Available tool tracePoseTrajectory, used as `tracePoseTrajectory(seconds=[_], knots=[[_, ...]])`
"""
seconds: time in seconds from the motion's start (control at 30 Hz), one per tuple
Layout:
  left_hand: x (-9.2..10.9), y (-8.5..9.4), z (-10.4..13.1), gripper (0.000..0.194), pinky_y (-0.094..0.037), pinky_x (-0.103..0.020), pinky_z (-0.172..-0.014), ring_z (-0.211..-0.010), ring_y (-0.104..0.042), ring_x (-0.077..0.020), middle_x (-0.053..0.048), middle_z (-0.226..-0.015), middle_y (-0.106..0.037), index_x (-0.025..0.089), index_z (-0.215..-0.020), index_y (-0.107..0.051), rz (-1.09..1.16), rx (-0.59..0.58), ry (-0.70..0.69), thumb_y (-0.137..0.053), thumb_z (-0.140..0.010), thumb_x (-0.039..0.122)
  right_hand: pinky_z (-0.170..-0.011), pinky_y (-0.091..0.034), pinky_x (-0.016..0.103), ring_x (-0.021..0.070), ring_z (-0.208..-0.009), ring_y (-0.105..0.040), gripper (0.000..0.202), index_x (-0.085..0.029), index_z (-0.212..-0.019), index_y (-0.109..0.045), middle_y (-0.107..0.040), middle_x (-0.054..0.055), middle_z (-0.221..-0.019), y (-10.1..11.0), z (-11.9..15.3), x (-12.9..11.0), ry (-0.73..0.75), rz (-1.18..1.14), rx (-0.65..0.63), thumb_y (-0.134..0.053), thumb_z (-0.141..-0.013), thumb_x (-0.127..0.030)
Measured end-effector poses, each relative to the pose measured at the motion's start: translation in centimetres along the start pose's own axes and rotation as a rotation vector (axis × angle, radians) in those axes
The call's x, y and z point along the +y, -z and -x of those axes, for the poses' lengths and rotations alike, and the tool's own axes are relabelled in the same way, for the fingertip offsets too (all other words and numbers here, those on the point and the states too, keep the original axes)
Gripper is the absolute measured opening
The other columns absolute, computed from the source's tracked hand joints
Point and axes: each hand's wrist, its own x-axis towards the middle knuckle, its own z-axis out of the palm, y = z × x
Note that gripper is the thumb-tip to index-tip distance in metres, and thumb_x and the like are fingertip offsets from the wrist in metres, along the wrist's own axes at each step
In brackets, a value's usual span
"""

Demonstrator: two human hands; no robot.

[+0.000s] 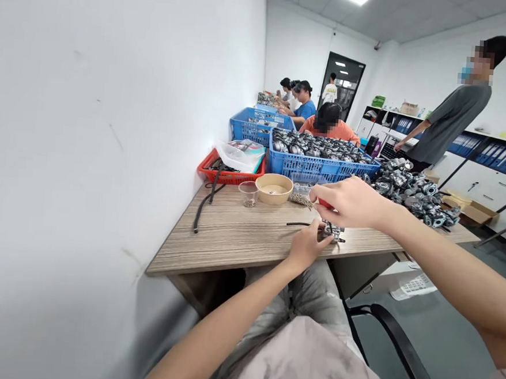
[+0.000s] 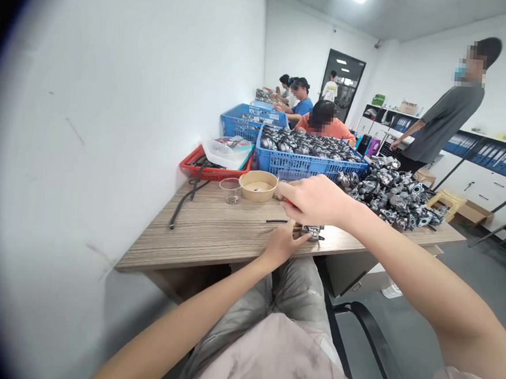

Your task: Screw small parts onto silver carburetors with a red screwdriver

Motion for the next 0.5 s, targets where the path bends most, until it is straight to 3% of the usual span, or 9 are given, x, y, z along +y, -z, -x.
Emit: tracePoseTrajectory(seconds=[0.1,0.23,0.33,0.5], knots=[[0.6,-0.4,0.4,0.028,-0.062,-0.04,-0.085,-0.105,-0.082,-0.0334,-0.01,-0.108,-0.085,0.02,-0.117,-0.066,-0.008,0.024,0.028,-0.079,-0.097,0.035,-0.057,-0.016,0.032,0.0154,-0.057,-0.048,0.031,-0.017,-0.09,-0.063,-0.071,0.006,-0.076,-0.1,1.2,0.3,0.001,0.012,0.031,-0.043,-0.103,-0.038],[0.4,-0.2,0.2,0.03,-0.063,-0.043,-0.088,-0.107,-0.08,-0.034,-0.011,-0.112,-0.083,0.019,-0.118,-0.067,0.016,0.003,-0.014,-0.078,-0.097,0.036,-0.057,-0.022,0.031,0.0161,-0.063,-0.055,0.024,-0.016,-0.109,-0.064,-0.074,0.005,-0.085,-0.2,3.2,0.6,0.024,-0.034,0.076,-0.047,-0.095,-0.026],[-0.4,0.8,-0.6,0.023,-0.063,-0.038,-0.092,-0.105,-0.08,-0.0275,-0.007,-0.119,-0.083,0.021,-0.117,-0.069,0.061,-0.077,-0.103,-0.076,-0.097,0.03,-0.058,-0.024,0.03,0.0162,-0.062,-0.055,0.025,-0.016,-0.111,-0.062,-0.074,0.005,-0.084,-0.5,4.5,0.9,0.026,-0.059,0.107,-0.043,-0.1,-0.025],[-1.4,2.6,-2.5,0.021,-0.063,-0.033,-0.081,-0.089,-0.082,-0.0232,-0.004,-0.111,-0.084,0.021,-0.115,-0.073,0.065,-0.226,-0.2,-0.074,-0.095,0.029,-0.058,-0.023,0.03,0.0171,-0.066,-0.059,0.021,-0.017,-0.11,-0.061,-0.075,0.005,-0.088,-0.9,5.6,1.5,0.006,-0.077,0.12,-0.045,-0.103,-0.027]])
